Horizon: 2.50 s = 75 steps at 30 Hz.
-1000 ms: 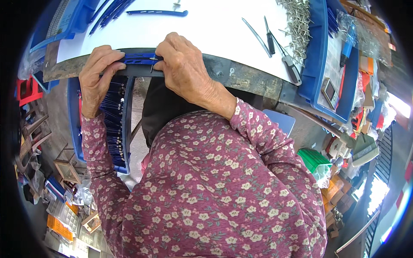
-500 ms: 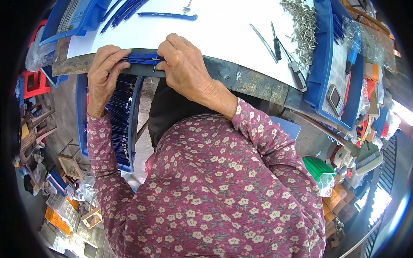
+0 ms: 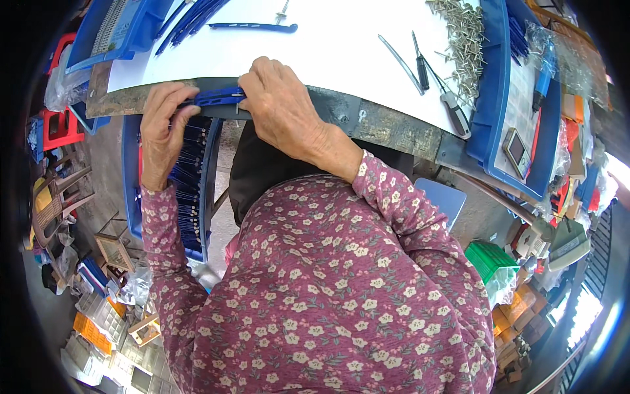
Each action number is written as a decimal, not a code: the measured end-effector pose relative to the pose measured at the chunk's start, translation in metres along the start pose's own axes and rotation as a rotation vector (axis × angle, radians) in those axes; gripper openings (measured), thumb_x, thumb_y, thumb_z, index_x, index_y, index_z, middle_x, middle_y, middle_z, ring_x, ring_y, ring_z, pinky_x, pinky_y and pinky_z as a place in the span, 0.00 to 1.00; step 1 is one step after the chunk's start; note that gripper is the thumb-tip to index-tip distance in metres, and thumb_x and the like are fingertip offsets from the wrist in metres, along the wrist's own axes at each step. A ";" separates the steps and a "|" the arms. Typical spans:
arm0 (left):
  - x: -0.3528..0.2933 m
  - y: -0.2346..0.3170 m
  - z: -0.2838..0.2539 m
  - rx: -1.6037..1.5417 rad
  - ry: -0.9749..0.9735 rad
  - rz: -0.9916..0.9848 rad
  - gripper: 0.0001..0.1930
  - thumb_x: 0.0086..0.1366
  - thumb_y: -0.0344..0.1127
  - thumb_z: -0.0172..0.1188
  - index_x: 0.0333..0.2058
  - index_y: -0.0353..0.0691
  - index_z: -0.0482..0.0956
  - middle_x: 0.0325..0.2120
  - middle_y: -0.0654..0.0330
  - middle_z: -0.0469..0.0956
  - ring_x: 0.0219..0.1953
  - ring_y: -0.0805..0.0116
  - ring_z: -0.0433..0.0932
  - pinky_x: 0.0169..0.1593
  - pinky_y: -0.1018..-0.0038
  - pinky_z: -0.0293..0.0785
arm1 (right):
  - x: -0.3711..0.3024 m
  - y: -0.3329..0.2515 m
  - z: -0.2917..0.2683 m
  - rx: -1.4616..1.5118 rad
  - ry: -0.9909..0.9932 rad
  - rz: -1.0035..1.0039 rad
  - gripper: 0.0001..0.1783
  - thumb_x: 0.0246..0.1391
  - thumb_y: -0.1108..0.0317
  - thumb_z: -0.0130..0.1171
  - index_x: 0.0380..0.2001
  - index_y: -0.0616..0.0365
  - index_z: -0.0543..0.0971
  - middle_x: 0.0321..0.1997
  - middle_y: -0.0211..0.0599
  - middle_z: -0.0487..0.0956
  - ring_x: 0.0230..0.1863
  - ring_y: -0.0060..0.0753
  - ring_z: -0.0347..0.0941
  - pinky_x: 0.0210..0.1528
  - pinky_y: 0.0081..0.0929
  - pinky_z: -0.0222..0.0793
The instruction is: The recorder is assembling small blue plastic parts by inserting metal components into them at a manual workstation.
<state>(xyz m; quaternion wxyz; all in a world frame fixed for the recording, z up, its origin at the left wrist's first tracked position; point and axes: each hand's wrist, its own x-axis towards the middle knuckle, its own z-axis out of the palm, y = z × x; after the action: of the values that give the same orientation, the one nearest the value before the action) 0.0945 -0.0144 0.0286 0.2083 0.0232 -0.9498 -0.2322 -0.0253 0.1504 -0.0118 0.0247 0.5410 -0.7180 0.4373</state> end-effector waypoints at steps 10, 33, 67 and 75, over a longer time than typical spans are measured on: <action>-0.027 0.023 0.019 -0.020 0.085 -0.131 0.12 0.48 0.23 0.59 0.34 0.34 0.73 0.30 0.54 0.71 0.35 0.56 0.70 0.38 0.67 0.67 | -0.007 0.006 -0.008 0.025 -0.024 -0.048 0.17 0.38 0.79 0.61 0.36 0.61 0.71 0.33 0.39 0.68 0.34 0.38 0.68 0.31 0.29 0.65; -0.043 0.093 0.054 -1.315 0.123 -1.004 0.15 0.57 0.26 0.57 0.42 0.31 0.67 0.29 0.55 0.77 0.26 0.75 0.74 0.31 0.82 0.69 | -0.013 0.002 -0.024 0.313 0.011 0.212 0.14 0.49 0.80 0.53 0.42 0.61 0.74 0.35 0.35 0.72 0.32 0.24 0.69 0.32 0.19 0.67; 0.031 0.122 0.106 -1.537 -0.087 -0.600 0.13 0.61 0.26 0.50 0.44 0.27 0.65 0.29 0.52 0.77 0.27 0.69 0.78 0.33 0.78 0.76 | -0.031 0.018 -0.075 0.566 0.487 0.617 0.07 0.53 0.73 0.52 0.31 0.66 0.77 0.19 0.28 0.74 0.19 0.13 0.66 0.21 0.11 0.64; 0.030 0.121 0.109 -1.586 -0.099 -0.598 0.12 0.61 0.27 0.51 0.41 0.26 0.66 0.29 0.51 0.76 0.27 0.68 0.77 0.33 0.76 0.76 | -0.031 0.015 -0.073 0.533 0.534 0.646 0.07 0.54 0.74 0.52 0.30 0.67 0.77 0.20 0.28 0.75 0.19 0.13 0.67 0.22 0.11 0.64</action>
<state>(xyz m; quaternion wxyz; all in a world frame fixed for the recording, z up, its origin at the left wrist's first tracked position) 0.0290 0.1357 0.0073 0.0508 0.1102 -0.4676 -0.8756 -0.0568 0.2228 0.0083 -0.0681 0.1473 -0.6809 0.7142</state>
